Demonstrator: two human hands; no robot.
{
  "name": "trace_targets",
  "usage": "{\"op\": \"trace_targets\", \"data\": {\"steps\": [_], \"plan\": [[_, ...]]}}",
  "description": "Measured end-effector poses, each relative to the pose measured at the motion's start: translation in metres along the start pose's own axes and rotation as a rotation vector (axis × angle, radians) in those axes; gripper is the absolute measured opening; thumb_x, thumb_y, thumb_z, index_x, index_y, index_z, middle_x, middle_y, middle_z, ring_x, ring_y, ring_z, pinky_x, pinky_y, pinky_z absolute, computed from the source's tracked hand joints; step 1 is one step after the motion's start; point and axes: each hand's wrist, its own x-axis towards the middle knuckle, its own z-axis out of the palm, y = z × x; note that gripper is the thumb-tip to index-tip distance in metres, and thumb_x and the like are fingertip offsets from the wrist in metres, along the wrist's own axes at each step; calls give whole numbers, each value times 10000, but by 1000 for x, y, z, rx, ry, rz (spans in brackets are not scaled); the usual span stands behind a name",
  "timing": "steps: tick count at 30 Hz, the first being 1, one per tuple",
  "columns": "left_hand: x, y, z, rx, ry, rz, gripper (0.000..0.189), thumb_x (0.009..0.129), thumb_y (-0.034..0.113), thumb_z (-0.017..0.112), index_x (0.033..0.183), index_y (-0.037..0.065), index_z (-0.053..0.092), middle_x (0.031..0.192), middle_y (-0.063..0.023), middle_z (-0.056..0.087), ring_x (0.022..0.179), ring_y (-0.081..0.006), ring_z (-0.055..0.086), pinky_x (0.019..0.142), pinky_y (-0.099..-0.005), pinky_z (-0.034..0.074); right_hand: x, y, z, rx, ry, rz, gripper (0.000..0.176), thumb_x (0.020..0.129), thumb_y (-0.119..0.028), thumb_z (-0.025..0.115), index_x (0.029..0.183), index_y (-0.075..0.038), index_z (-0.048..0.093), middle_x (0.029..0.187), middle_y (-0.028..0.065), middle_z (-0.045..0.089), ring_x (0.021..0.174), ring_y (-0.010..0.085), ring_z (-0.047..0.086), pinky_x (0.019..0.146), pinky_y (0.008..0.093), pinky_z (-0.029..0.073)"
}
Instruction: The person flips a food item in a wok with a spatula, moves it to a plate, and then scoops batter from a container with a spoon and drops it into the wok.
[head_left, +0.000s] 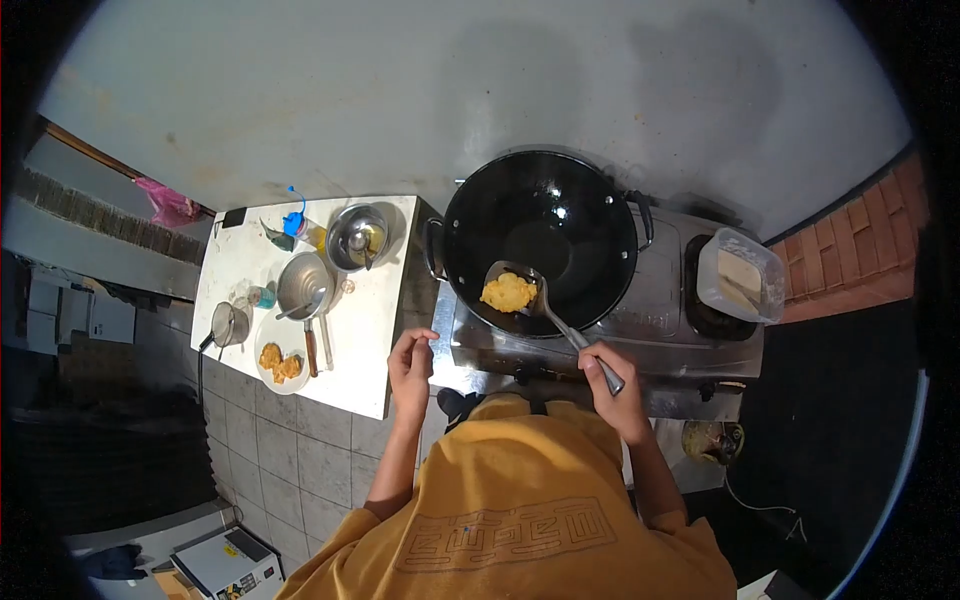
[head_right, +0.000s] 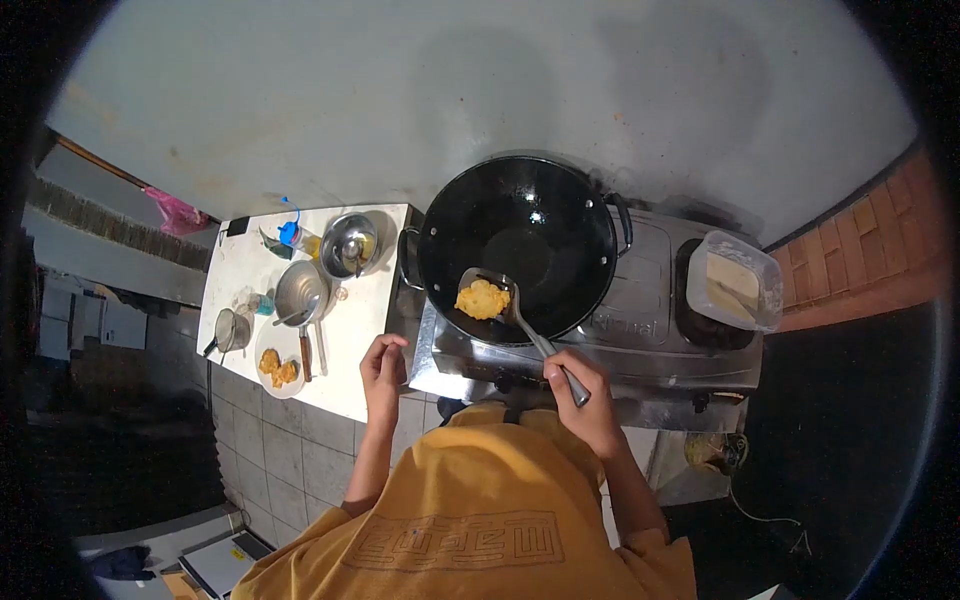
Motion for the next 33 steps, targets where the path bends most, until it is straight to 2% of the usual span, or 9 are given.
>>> {"op": "trace_targets", "data": {"steps": [10,12,16,18,19,23,33], "plan": [[-3,-7,0,4,-3,25,163,1009,119,468,956,69,614,640,96,378,533,-3,297,477,-196,231,8,4,21,39,40,82,161,955,-110,533,863,18,564,739,85,570,701,184,563,679,295,448],[-3,-8,-3,-2,4,19,163,1010,119,468,956,68,613,637,97,377,532,-3,297,476,-195,231,6,6,18,127,52,168,178,968,-129,522,856,3,566,698,39,545,661,114,530,631,259,427],[-5,-6,-5,-28,22,4,170,998,90,468,964,58,631,650,95,380,558,-2,295,481,-198,216,11,5,13,344,71,320,188,974,-144,517,837,-25,568,650,-14,490,593,49,454,539,216,367],[-4,-10,-4,-14,22,22,165,1005,107,469,962,62,622,634,98,371,534,-2,289,469,-197,214,20,1,12,533,153,427,200,978,-165,513,815,-56,556,618,-41,438,524,25,376,462,200,280],[-4,-11,-4,0,21,39,163,1012,124,470,959,66,612,618,102,362,510,-2,283,456,-196,212,24,4,11,572,164,444,203,975,-173,511,807,-65,550,613,-37,436,490,34,363,431,208,246],[-4,-10,-6,-12,20,32,164,1013,125,470,961,67,614,610,103,351,504,-1,275,450,-199,205,32,6,4,632,153,485,187,979,-193,501,850,-72,561,620,-23,463,459,40,363,417,208,217],[-5,-14,-14,-90,20,-15,168,997,88,468,964,49,628,645,95,377,553,-4,291,483,-200,213,47,-13,-8,692,188,566,169,968,-227,510,873,-91,538,629,5,464,453,56,365,418,223,233]]}}
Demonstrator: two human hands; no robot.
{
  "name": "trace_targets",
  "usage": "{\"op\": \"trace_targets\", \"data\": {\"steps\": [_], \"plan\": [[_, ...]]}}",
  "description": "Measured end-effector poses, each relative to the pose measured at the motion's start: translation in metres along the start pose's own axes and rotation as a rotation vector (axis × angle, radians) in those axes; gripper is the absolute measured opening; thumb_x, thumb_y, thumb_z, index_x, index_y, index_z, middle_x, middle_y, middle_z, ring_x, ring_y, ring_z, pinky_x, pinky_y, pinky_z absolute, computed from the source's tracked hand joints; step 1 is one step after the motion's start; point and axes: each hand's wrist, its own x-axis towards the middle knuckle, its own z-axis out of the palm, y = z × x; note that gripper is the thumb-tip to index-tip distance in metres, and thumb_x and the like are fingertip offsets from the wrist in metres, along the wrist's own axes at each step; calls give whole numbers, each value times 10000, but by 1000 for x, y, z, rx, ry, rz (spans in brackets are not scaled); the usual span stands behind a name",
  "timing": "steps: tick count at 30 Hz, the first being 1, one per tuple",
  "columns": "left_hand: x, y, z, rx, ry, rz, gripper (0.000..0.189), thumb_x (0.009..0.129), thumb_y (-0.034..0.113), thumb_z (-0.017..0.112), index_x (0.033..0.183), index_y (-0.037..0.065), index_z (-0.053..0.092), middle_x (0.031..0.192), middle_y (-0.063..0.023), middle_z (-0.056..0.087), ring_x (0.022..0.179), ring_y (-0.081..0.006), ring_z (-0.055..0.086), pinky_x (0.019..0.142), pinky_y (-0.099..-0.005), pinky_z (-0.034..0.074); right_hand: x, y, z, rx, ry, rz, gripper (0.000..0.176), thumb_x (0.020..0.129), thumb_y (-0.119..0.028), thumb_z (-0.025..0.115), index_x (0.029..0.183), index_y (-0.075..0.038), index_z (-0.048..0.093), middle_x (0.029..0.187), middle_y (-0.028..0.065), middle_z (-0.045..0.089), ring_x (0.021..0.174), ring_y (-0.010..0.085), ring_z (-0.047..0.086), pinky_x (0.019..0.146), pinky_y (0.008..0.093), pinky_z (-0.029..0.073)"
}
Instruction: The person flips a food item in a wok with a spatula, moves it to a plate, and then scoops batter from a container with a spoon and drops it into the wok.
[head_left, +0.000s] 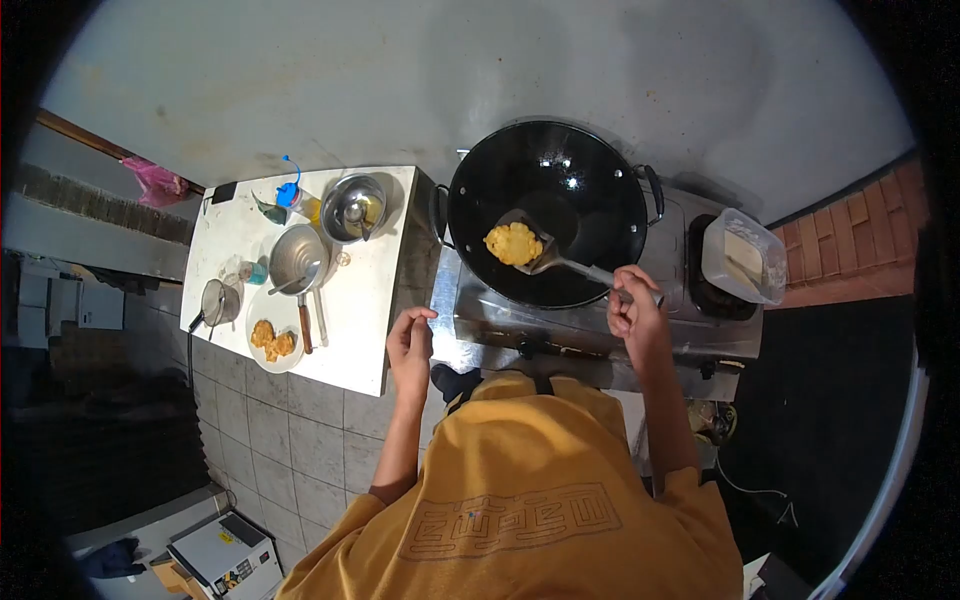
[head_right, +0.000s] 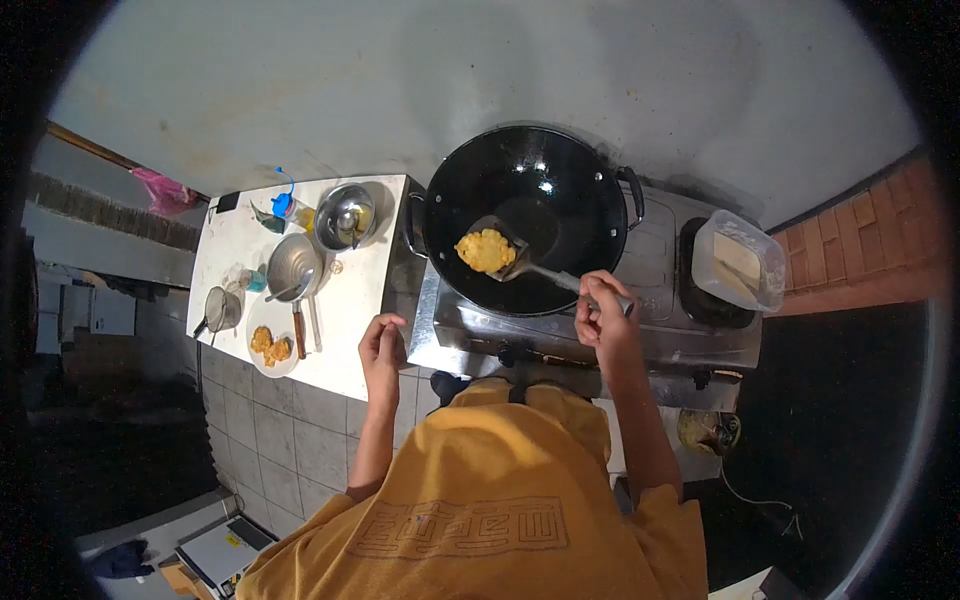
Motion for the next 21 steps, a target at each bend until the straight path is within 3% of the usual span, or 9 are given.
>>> {"op": "trace_targets", "data": {"steps": [8,15,19,21], "plan": [[32,16,-61,76,-115,45,178,1015,142,483,964,55,629,635,92,364,539,-9,283,474,-211,208,-18,-15,33,-115,128,-150,179,951,-280,531,878,-117,526,650,-8,451,481,56,360,447,220,237],[61,3,-126,154,-374,5,187,1022,165,486,958,57,623,619,98,339,531,-10,273,476,-212,202,-40,0,57,7,281,-222,169,935,-277,534,890,-114,523,670,9,448,485,69,357,440,220,248],[66,10,-140,185,-433,69,186,1021,161,485,953,58,624,619,100,328,537,-11,269,482,-213,200,-58,5,50,39,297,-250,183,934,-302,539,909,-121,524,679,12,440,490,71,355,443,224,259],[62,13,-144,153,-412,11,187,1022,165,488,948,60,625,623,103,321,543,-12,262,486,-216,194,-69,1,55,52,365,-260,178,932,-307,538,910,-131,523,675,2,439,491,69,357,442,219,248]]}}
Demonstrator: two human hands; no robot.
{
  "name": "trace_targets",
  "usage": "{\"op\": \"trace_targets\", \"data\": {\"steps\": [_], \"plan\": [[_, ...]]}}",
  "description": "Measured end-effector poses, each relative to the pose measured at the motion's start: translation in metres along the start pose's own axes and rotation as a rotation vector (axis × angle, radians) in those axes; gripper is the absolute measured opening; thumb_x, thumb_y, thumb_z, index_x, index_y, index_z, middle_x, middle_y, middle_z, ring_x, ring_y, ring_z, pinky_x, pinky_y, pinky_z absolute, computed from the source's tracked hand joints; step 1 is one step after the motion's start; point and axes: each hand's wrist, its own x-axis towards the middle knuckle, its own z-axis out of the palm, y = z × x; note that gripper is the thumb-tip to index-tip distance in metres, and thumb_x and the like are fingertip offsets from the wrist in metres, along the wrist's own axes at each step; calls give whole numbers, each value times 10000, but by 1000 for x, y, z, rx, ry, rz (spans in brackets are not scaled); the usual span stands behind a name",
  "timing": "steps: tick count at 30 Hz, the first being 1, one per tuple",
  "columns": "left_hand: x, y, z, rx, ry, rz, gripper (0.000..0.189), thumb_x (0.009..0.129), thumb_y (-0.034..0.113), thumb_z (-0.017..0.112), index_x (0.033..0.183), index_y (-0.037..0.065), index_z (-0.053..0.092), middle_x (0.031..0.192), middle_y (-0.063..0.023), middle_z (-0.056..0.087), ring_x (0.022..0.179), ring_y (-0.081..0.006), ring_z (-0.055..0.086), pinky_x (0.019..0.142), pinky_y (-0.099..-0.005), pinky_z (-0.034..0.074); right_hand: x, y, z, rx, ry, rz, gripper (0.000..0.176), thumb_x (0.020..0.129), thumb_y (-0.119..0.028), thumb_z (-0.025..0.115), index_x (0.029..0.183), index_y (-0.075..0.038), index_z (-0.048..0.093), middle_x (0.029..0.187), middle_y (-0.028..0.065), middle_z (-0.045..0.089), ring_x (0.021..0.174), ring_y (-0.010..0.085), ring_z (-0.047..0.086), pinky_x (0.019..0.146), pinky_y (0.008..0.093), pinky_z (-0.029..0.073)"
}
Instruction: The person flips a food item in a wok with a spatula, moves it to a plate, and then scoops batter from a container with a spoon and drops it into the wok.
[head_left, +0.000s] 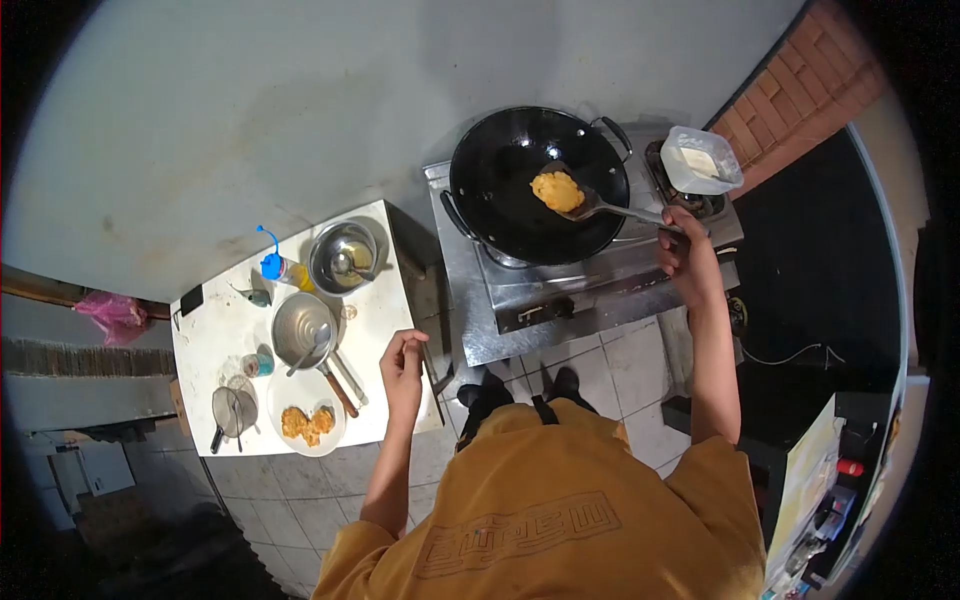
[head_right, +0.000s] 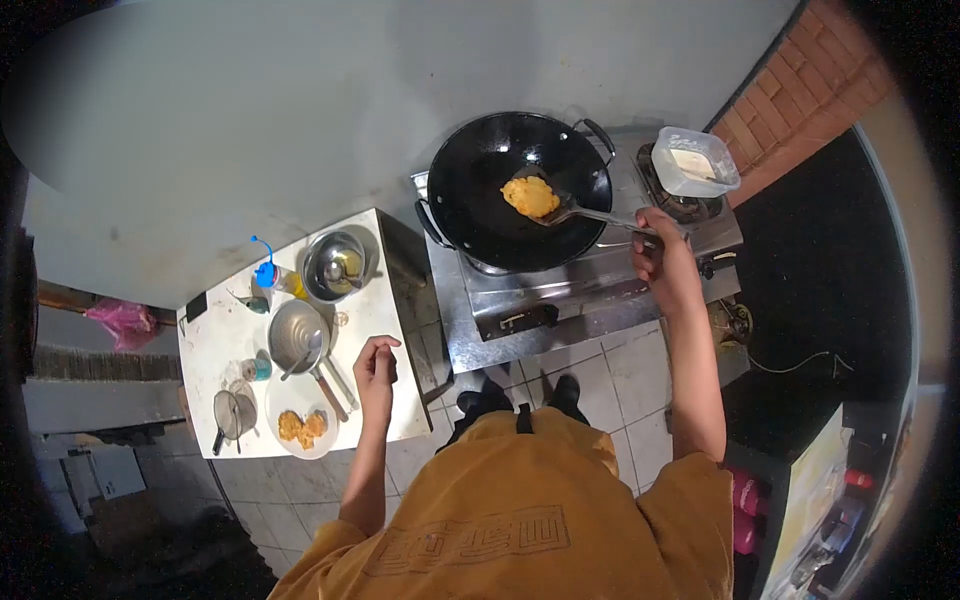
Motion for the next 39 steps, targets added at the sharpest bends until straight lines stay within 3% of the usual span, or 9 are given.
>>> {"op": "trace_targets", "data": {"steps": [4,10,16,22,29,30,39], "plan": [[-5,3,15,-64,-19,-5,179,1015,147,485,946,65,628,626,103,322,535,-12,260,480,-217,193,-29,-21,-18,-17,35,-41,170,933,-312,539,893,-148,524,656,-17,438,476,56,339,439,209,220],[-15,36,105,-87,-360,-12,129,1000,128,486,1037,73,596,626,76,383,524,-14,315,456,-203,238,-96,-58,-87,60,174,-133,161,928,-288,544,858,-144,530,640,-29,430,470,28,315,428,205,204],[-64,66,262,-62,-665,-23,133,1011,161,484,1063,76,571,658,46,415,534,-26,337,464,-197,281,-192,-100,-209,17,291,-182,139,905,-234,541,822,-123,532,621,-28,408,454,33,284,401,215,192],[-132,37,434,-39,-890,16,137,967,81,465,1049,74,574,662,39,440,517,-31,352,446,-202,287,-292,-103,-344,18,385,-224,155,928,-197,479,828,-89,529,610,-7,406,433,47,286,392,215,181],[-205,24,577,20,-1273,-109,67,992,116,497,986,89,558,635,37,465,451,-35,379,390,-208,285,-403,-119,-457,97,675,-287,162,914,-183,486,815,-66,536,609,-7,403,437,48,285,395,237,182],[-220,28,598,76,-1307,-92,146,951,42,428,1026,79,548,673,20,437,469,-31,314,409,-198,237,-418,-121,-473,124,724,-280,161,912,-184,486,814,-66,537,608,-11,400,437,48,285,395,237,185],[-340,39,785,100,-1612,-133,108,1006,127,456,997,67,545,681,36,407,504,-26,314,448,-218,235,-540,-173,-624,139,1019,-367,131,904,-206,497,879,-90,552,614,-24,405,425,45,267,380,227,164]]}}
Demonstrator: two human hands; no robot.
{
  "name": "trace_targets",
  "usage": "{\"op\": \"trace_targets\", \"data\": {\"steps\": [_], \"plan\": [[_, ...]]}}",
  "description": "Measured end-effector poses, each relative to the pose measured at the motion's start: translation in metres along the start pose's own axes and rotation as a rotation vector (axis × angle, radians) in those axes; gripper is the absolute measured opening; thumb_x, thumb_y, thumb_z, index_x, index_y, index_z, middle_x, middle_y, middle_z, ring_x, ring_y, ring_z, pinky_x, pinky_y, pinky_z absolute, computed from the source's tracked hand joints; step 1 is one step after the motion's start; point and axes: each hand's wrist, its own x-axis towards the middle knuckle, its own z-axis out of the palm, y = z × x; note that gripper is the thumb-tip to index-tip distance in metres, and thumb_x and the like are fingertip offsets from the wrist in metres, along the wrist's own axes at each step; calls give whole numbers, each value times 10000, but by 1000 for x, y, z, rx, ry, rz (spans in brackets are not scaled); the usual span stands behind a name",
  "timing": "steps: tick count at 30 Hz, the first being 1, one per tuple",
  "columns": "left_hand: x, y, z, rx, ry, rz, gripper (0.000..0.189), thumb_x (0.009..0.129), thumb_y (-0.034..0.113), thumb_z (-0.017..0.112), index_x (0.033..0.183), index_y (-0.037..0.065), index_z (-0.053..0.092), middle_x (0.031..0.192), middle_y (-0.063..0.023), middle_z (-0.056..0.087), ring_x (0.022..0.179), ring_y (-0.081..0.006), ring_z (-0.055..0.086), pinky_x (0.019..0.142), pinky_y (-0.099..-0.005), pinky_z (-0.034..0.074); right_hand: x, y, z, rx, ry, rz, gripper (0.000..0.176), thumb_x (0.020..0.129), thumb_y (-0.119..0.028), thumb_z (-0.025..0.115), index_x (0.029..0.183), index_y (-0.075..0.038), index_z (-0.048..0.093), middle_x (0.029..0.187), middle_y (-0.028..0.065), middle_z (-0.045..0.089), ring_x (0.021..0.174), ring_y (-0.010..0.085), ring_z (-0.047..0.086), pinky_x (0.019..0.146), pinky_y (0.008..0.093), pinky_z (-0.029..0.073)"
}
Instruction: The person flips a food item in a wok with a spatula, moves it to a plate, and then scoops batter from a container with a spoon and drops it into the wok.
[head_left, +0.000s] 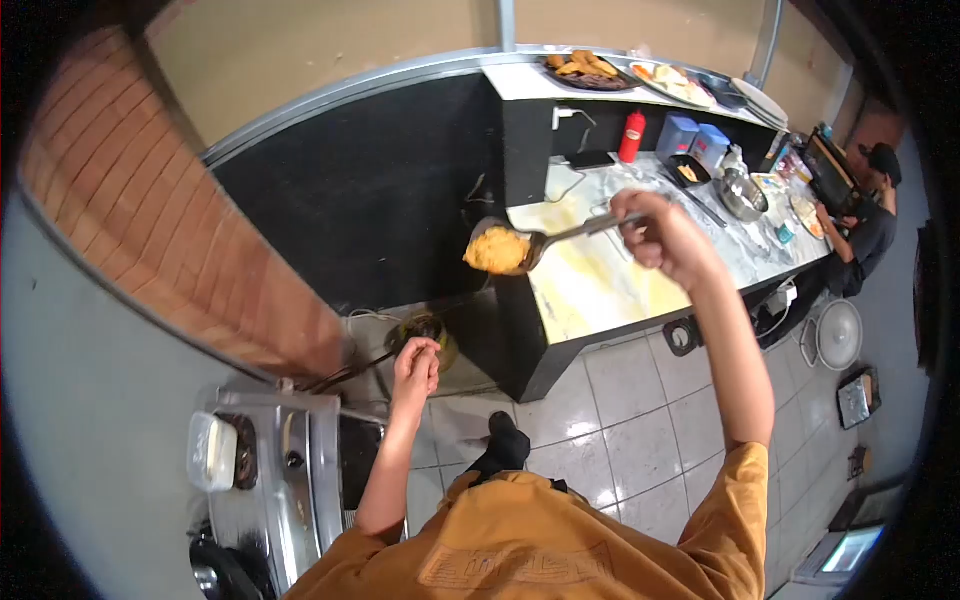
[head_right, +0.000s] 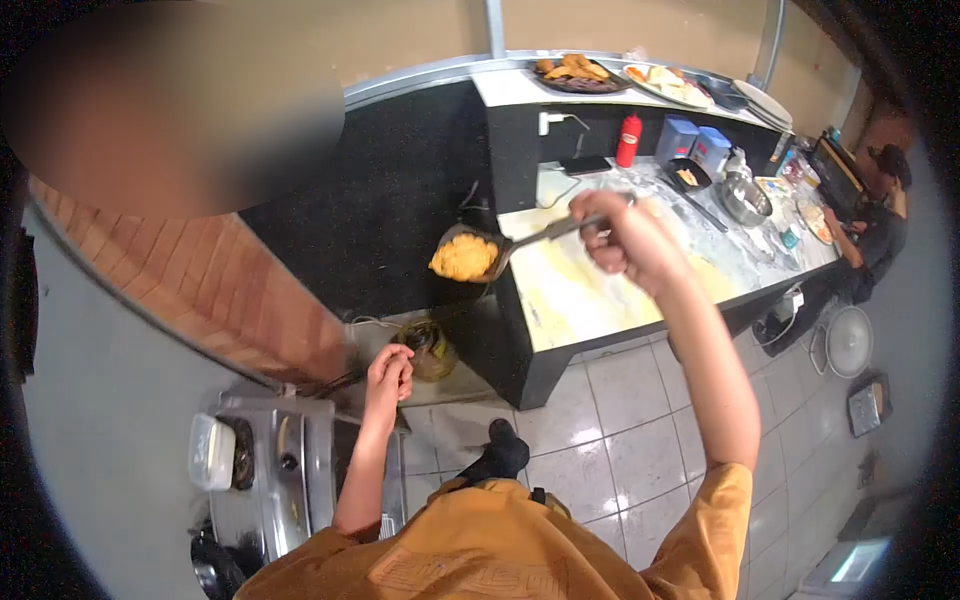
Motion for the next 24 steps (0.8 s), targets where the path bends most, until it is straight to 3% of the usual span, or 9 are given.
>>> {"op": "trace_targets", "data": {"steps": [4,11,12,17,21,24], "plan": [[84,-6,50,-27,-164,-18,140,1025,142,441,986,66,552,671,40,400,505,-25,312,451,-222,234,46,-60,-76,24,93,-20,152,913,-249,512,867,-108,544,624,-33,417,429,33,278,368,207,183],[168,-10,122,-66,-200,-69,143,1022,139,446,979,65,560,650,35,398,495,-31,316,453,-223,242,145,-172,-178,-107,195,-147,172,920,-254,514,832,-107,533,637,-43,404,429,18,271,352,184,187],[172,-13,131,-84,-189,-79,133,1008,166,494,969,72,579,632,51,381,510,-16,321,447,-194,244,160,-184,-185,-125,225,-178,173,912,-252,520,829,-101,532,640,-43,404,426,17,261,352,184,184],[184,-35,165,-77,-94,-128,140,1008,169,496,961,74,587,661,58,384,528,-23,308,454,-203,229,261,-225,-259,-222,174,-189,165,914,-257,527,850,-105,532,647,-32,403,439,23,269,357,194,185],[171,-52,190,-105,108,-96,139,1002,170,510,957,62,585,661,61,377,532,-20,309,457,-203,223,350,-228,-297,-243,213,-203,163,918,-267,526,847,-120,529,655,-37,400,455,29,268,370,207,173],[168,-67,223,-135,241,-97,132,999,155,506,952,57,581,656,58,375,533,-22,305,460,-205,230,408,-215,-322,-286,97,-292,146,862,-215,543,862,-70,528,619,3,431,432,58,287,364,221,209]]}}
